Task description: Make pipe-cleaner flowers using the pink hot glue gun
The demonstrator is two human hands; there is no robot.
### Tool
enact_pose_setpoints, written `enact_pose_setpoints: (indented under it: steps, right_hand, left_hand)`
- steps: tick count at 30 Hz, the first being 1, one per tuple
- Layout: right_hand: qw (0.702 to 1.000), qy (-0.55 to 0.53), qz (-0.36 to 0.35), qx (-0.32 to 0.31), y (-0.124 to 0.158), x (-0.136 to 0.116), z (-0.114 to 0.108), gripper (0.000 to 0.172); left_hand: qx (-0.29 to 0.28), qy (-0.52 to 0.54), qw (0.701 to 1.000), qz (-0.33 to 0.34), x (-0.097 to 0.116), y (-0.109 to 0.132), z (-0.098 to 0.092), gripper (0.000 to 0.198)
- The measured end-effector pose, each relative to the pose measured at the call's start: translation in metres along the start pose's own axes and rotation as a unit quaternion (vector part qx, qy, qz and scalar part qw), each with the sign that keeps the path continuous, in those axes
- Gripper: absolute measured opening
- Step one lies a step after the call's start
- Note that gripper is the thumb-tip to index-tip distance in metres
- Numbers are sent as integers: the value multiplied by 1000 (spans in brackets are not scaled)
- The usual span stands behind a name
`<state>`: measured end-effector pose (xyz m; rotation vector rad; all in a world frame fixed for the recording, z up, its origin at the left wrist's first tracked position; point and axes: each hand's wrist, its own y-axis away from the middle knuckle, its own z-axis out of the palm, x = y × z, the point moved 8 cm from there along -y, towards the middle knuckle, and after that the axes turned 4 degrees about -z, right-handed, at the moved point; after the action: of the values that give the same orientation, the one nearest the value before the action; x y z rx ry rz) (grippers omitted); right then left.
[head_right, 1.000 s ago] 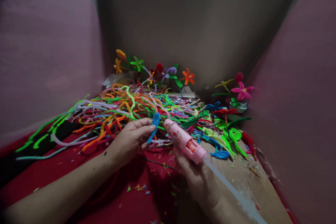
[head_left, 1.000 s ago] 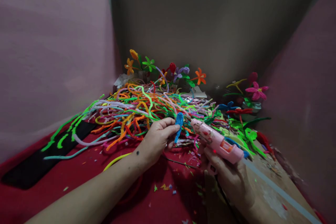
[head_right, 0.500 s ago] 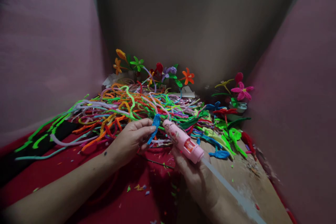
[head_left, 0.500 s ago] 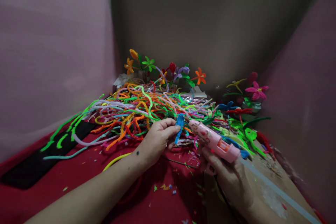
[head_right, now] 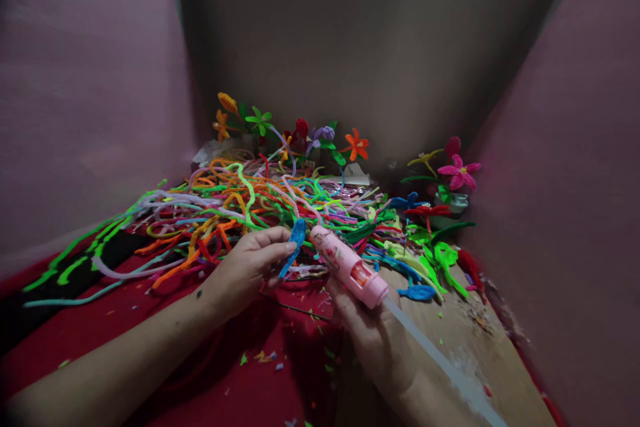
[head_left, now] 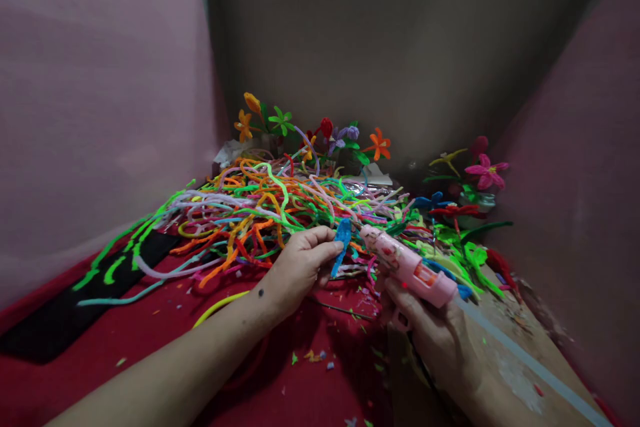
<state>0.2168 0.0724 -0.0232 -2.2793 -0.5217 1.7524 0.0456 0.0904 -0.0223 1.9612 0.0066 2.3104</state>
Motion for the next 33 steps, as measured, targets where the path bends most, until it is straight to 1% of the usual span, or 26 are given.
enact_pose_setpoints:
  steps: [6,10,17,20,24,29,33]
  right_hand:
    - [1000,10,1,13,2,6,-3,31]
    - [1000,6,-11,24,3,5,-3,31]
    - [1000,4,11,15,3,6,-1,33]
    - [1000,8,5,24,4,5,-3,34]
    - [1000,-1,-6,7,3,2,-1,33]
    - [1000,-8,-1,3,3,3,0,32]
    - [1000,-16,6,4,3,5,2,33]
  left_hand:
    - [21,23,1000,-2,2,-1,-3,13]
    - [21,27,999,5,4,-1,-3,13]
    - [18,33,999,6,3,-2,-4,11]
    - [20,38,999,6,3,-3,-4,11]
    - [20,34,999,4,4,-2,-3,13]
    - [21,12,1000,5,5,-1,-2,13]
    - [20,18,1000,8,5,-1,-3,12]
